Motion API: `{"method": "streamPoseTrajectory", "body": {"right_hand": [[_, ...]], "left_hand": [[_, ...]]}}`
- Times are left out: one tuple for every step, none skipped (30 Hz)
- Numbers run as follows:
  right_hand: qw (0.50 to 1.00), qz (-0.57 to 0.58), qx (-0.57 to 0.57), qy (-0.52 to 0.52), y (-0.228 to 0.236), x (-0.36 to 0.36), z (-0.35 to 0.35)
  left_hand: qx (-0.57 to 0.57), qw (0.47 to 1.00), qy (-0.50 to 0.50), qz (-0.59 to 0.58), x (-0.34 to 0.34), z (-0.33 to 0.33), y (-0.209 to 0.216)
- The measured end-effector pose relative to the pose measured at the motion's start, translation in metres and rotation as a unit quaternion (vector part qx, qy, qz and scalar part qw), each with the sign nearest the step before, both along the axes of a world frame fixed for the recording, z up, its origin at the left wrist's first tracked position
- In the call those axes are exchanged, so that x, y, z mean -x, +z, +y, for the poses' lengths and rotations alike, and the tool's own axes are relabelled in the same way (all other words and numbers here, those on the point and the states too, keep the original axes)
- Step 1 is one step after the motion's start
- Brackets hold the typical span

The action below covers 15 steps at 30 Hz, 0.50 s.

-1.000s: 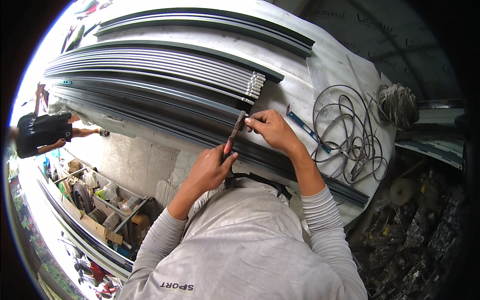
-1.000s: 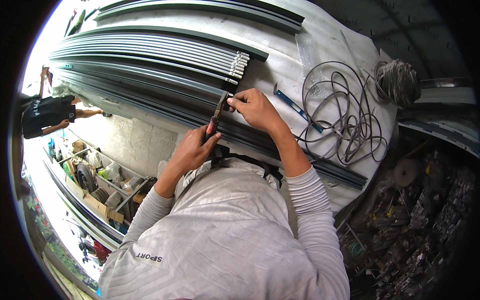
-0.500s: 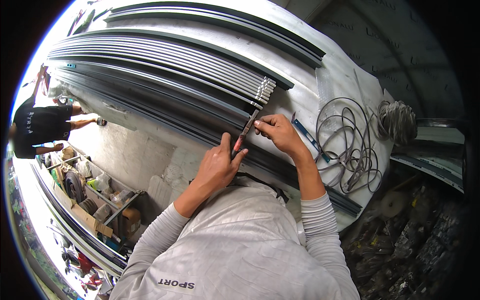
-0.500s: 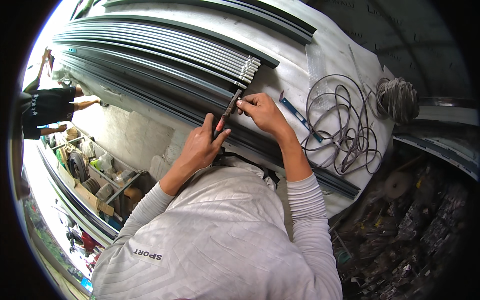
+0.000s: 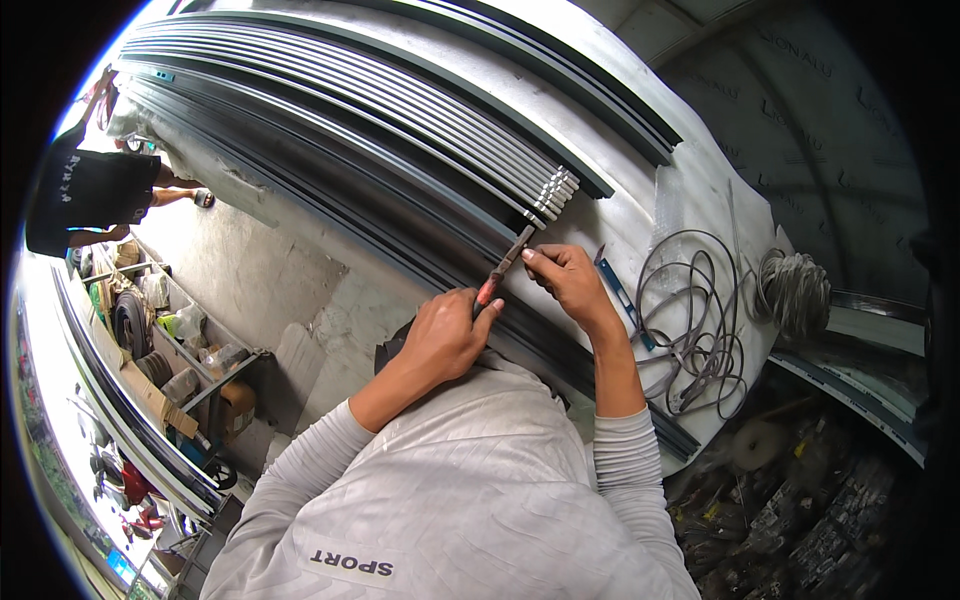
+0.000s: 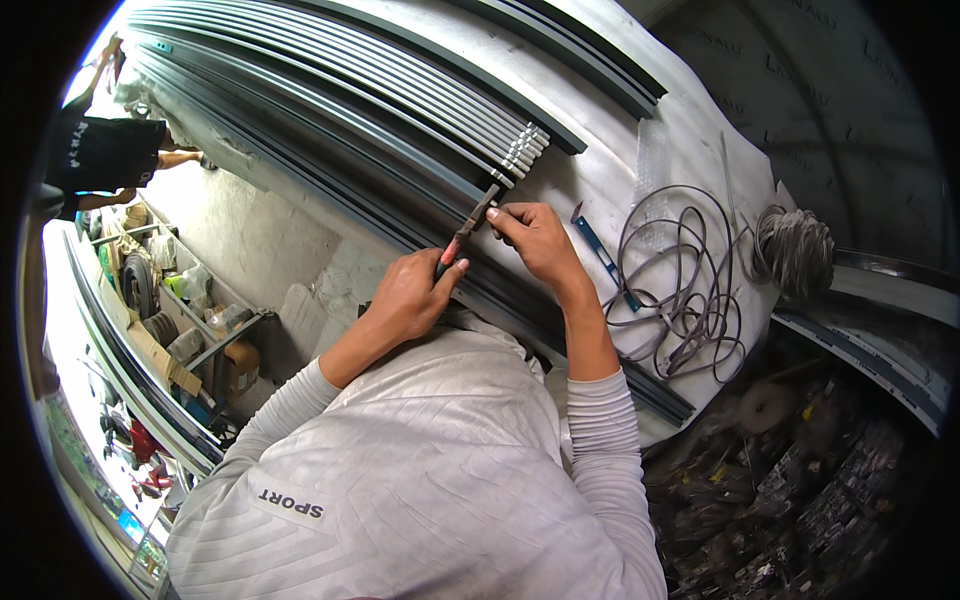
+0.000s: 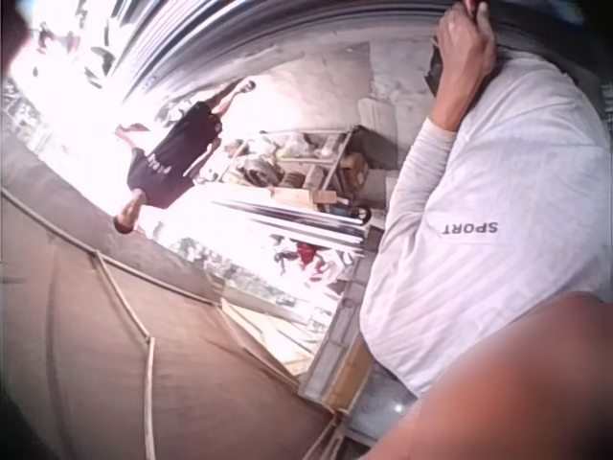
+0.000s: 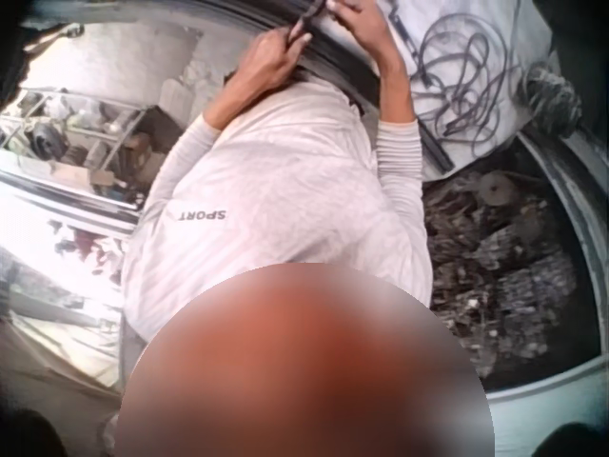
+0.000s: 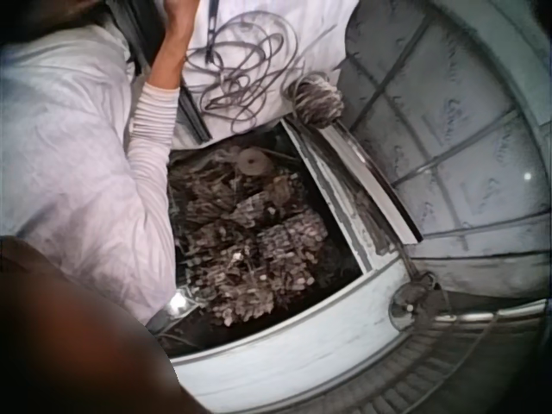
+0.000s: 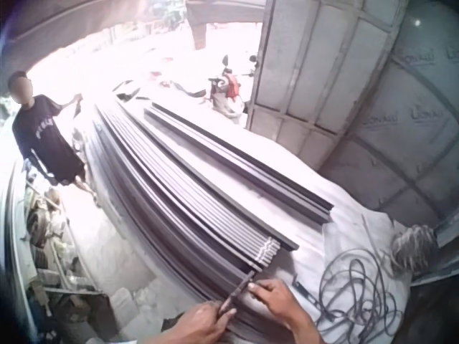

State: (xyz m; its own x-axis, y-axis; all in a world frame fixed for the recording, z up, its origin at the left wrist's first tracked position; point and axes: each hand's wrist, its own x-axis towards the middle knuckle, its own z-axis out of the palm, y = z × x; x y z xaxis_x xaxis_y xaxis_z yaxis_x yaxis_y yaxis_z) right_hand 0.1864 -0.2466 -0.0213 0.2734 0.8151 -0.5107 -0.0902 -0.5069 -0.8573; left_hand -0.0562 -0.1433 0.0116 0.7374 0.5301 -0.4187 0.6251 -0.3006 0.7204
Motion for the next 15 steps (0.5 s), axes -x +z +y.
{"method": "streamPoseTrajectory", "body": {"right_hand": [[1.0,-0.001,-0.006,0.001,0.0007,0.0,0.0004],[1.0,0.002,-0.019,0.004,0.0011,0.0003,0.0005],[1.0,-0.003,-0.013,0.002,0.0009,0.0003,0.001],[1.0,-0.002,-0.014,0.002,0.0006,0.0003,0.0012],[1.0,0.001,-0.023,0.0,-0.0001,0.0003,0.0013],[1.0,0.0,-0.018,0.001,-0.0011,0.0,0.0017],[1.0,0.001,-0.02,-0.001,-0.0021,-0.0003,0.0016],[1.0,0.001,-0.022,-0.002,-0.0032,-0.0008,0.0016],[1.0,0.006,-0.019,-0.004,-0.0041,-0.0013,0.0015],[1.0,0.011,-0.016,-0.006,-0.0049,-0.0013,0.0013],[1.0,0.019,-0.007,-0.009,-0.0055,-0.0012,0.0014],[1.0,0.007,-0.019,-0.008,-0.0057,-0.0007,0.0012],[1.0,-0.002,-0.026,-0.008,-0.0055,0.0002,0.0012],[1.0,-0.012,-0.02,-0.014,-0.0048,0.0011,0.0013],[0.998,-0.055,-0.031,-0.009,-0.0033,0.0021,0.0008]], "left_hand": [[0.009,1.0,0.017,-0.003,-0.0016,-0.0006,0.0014],[0.013,0.999,0.033,-0.006,-0.0029,-0.0013,0.0027],[0.017,0.999,0.049,-0.008,-0.0039,-0.0018,0.0038],[0.018,0.998,0.061,-0.018,-0.0045,-0.0018,0.0045],[0.019,0.997,0.072,-0.027,-0.0047,-0.0015,0.005],[0.023,0.996,0.081,-0.031,-0.0046,-0.0011,0.0052],[0.034,0.996,0.08,-0.017,-0.0046,0.0006,0.0044],[0.049,0.996,0.075,0.001,-0.0049,0.0036,0.003],[0.057,0.996,0.073,0.014,-0.0052,0.0054,0.0018],[0.049,0.996,0.071,0.013,-0.0053,0.0054,0.0012],[0.036,0.997,0.07,0.007,-0.0058,0.0051,0.0006],[0.022,0.997,0.07,0.001,-0.0063,0.0046,0.0],[0.022,0.997,0.069,-0.001,-0.0064,0.0041,-0.0002],[0.021,0.997,0.068,-0.003,-0.0065,0.0039,-0.0006],[0.021,0.998,0.065,0.008,-0.0065,0.0039,-0.0013]]}}
